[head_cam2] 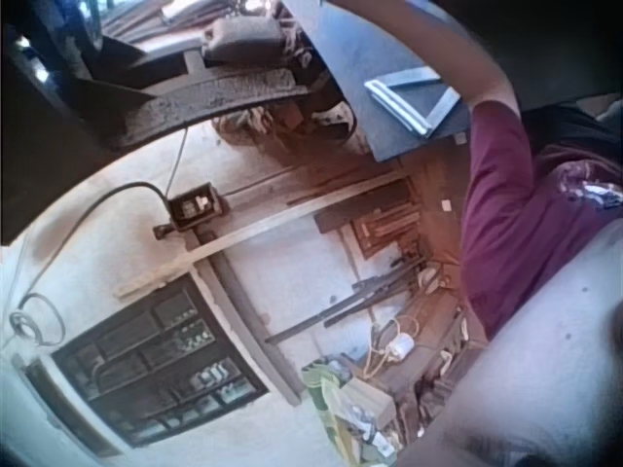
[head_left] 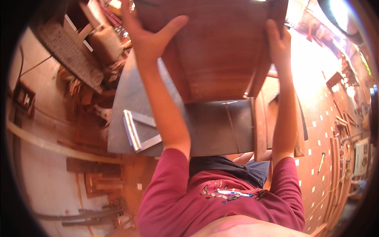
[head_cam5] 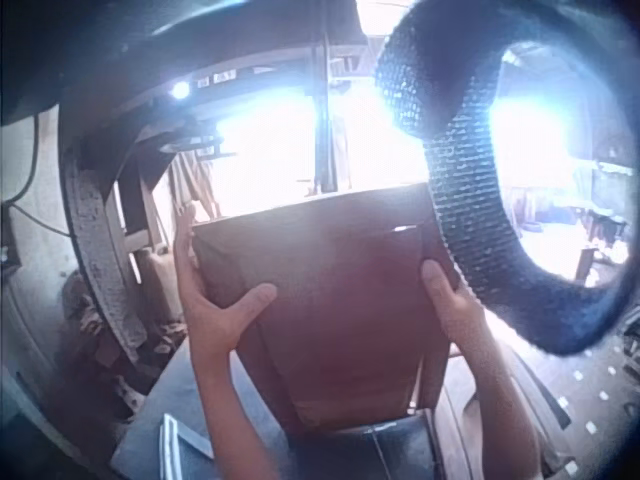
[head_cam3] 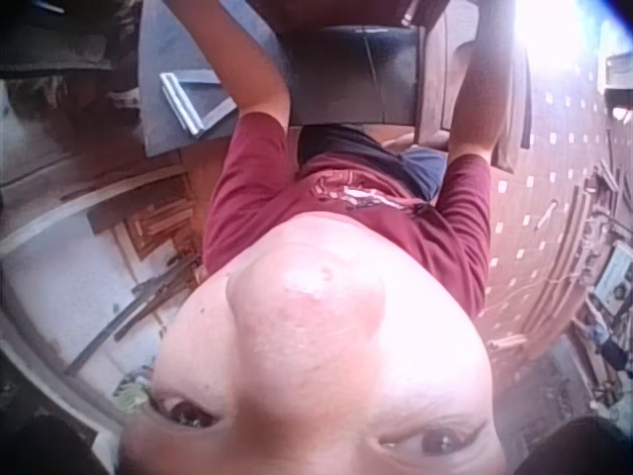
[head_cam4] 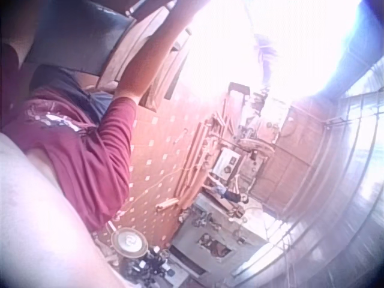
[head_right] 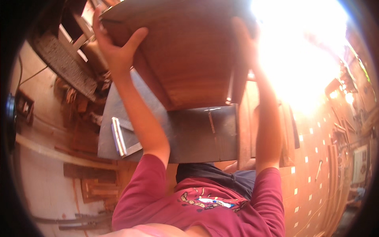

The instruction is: The person assembles a wooden cabinet door by hand, aligning the frame pieces and tapping them together with a hammer. They repeatedly reposition and tap the joints to secure the assembly.

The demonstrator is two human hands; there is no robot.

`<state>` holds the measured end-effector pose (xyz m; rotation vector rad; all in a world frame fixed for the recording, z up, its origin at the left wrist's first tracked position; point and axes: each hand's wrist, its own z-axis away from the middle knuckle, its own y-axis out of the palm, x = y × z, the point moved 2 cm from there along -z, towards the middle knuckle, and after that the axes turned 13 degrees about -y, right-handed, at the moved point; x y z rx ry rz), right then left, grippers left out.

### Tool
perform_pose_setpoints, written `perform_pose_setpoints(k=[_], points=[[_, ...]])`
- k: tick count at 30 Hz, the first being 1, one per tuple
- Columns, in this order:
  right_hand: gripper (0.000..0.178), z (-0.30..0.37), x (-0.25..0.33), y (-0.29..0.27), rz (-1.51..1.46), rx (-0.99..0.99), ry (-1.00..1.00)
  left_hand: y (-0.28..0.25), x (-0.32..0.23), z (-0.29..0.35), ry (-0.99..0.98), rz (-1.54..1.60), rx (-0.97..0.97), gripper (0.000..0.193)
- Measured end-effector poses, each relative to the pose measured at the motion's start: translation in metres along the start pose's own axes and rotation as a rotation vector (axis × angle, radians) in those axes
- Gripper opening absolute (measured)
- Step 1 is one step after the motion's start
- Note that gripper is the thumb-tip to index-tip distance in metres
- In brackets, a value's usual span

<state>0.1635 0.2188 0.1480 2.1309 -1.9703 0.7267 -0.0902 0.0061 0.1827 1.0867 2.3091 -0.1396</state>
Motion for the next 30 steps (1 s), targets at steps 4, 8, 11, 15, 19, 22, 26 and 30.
perform_pose_setpoints(k=[4,8,11,15,19,22,26,30], points=[[0.049,0.001,0.04,0.022,-0.252,-0.074,-0.009,-0.003,0.009,-0.002,0.02,-0.029,0.009,0.1],[0.048,-0.002,0.031,0.013,-0.18,0.061,-0.035,-0.002,0.007,-0.003,0.015,-0.082,-0.025,0.096],[0.048,-0.001,0.028,0.014,-0.213,0.053,-0.057,-0.002,0.007,-0.003,0.0,-0.068,-0.038,0.096],[0.051,0.0,0.028,0.015,-0.288,0.061,-0.025,0.002,0.0,-0.002,-0.037,-0.055,-0.02,0.106],[0.049,0.0,0.025,0.014,-0.358,0.065,0.019,0.005,0.001,0.0,-0.039,-0.036,-0.046,0.102],[0.058,0.002,0.029,0.017,-0.372,0.043,-0.015,0.001,0.001,-0.001,-0.005,-0.062,-0.048,0.103],[0.052,0.002,0.028,0.018,-0.359,0.019,-0.004,0.001,0.002,-0.001,0.019,-0.014,-0.035,0.102],[0.049,-0.002,0.043,0.019,-0.411,0.035,0.033,0.0,0.006,-0.001,-0.022,-0.01,-0.042,0.101]])
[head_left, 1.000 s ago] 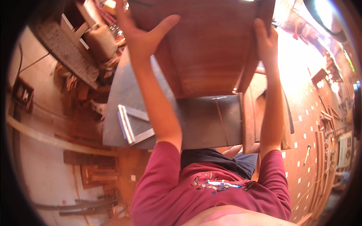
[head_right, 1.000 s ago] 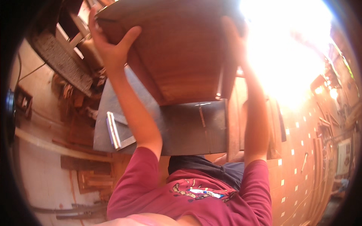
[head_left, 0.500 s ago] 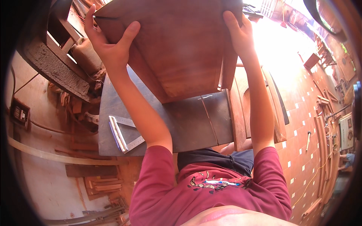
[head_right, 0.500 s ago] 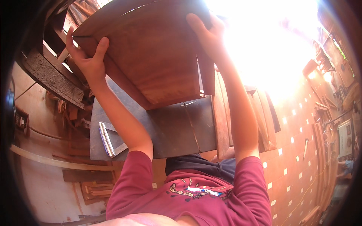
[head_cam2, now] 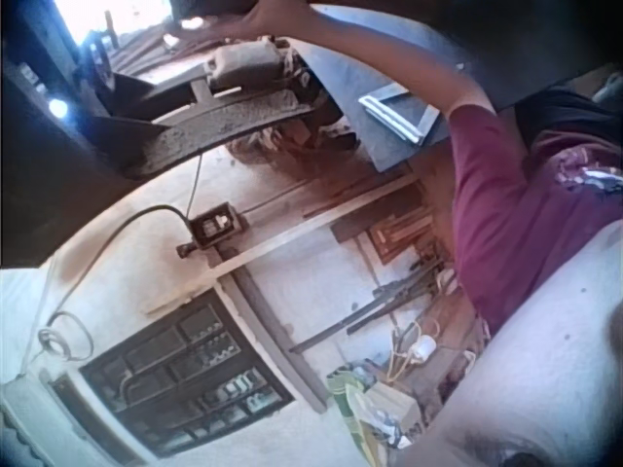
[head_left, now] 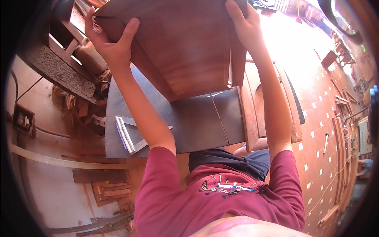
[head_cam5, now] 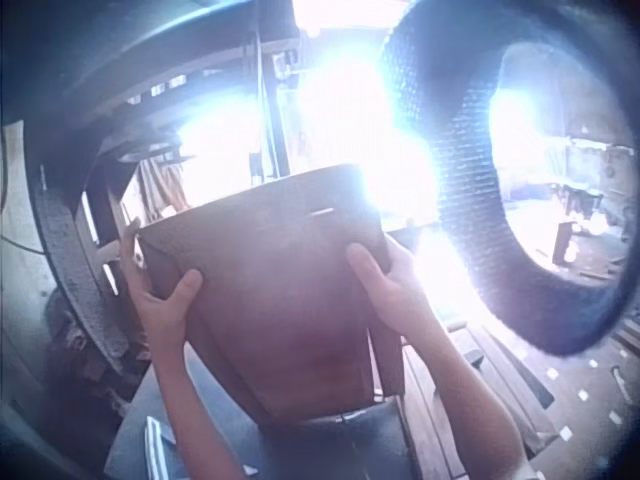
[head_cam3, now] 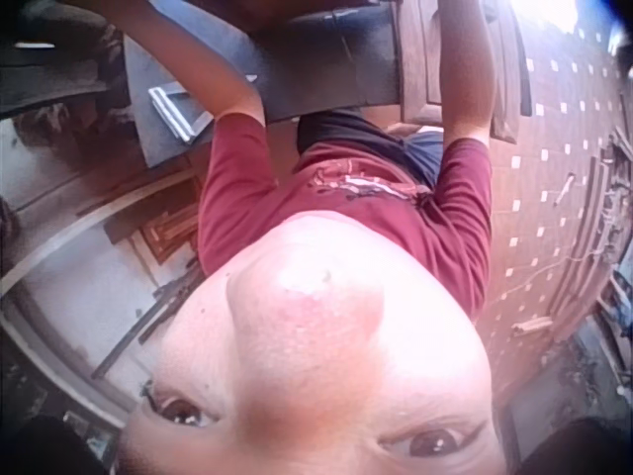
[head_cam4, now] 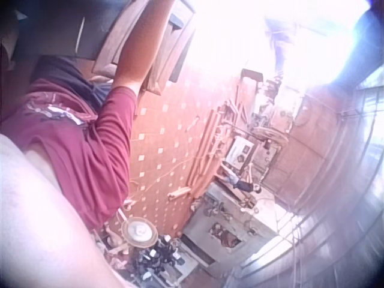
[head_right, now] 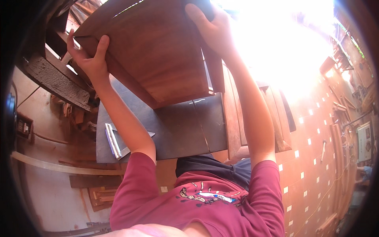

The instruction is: The person assembles a wooden cabinet door by hand, aligning the frame pieces and tapping them together with a hammer. They repeatedly reposition and tap the joints to secure the assembly.

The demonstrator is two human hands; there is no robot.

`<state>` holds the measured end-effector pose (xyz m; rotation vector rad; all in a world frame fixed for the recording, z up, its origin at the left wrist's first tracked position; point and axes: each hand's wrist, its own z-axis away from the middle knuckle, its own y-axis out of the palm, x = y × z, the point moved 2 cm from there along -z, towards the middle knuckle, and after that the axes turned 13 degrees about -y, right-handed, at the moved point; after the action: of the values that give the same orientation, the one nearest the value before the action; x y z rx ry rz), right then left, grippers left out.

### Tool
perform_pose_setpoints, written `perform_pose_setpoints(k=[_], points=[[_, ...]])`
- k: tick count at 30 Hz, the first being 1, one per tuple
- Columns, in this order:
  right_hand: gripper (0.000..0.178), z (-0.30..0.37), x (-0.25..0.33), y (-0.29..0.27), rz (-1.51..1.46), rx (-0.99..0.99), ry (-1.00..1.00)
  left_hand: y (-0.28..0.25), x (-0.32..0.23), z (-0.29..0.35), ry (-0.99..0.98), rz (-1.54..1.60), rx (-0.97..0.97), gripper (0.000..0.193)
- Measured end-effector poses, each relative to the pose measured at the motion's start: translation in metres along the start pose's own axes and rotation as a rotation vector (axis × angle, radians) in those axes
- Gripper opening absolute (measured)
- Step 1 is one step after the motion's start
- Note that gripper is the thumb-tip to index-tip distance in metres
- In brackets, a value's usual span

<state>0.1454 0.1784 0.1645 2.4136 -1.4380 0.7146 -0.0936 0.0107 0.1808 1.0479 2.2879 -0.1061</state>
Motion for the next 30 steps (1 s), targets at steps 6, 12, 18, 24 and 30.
perform_pose_setpoints(k=[6,12,18,24,30], points=[[0.043,-0.012,0.022,0.006,0.214,0.027,-0.135,0.004,-0.044,-0.012,0.521,-0.857,-0.128,0.095],[0.045,-0.009,0.031,0.008,0.276,-0.003,-0.162,0.099,-0.082,-0.029,0.605,-1.14,0.361,0.095],[0.045,-0.009,0.043,0.001,0.222,0.139,-0.147,0.092,-0.074,-0.03,0.773,-1.063,0.26,0.092],[0.04,-0.013,0.061,0.013,0.163,0.213,-0.228,0.07,-0.083,-0.024,0.826,-0.944,0.186,0.093],[0.039,0.001,0.05,0.008,0.123,0.115,-0.224,0.079,-0.08,-0.023,0.874,-0.903,0.171,0.09]])
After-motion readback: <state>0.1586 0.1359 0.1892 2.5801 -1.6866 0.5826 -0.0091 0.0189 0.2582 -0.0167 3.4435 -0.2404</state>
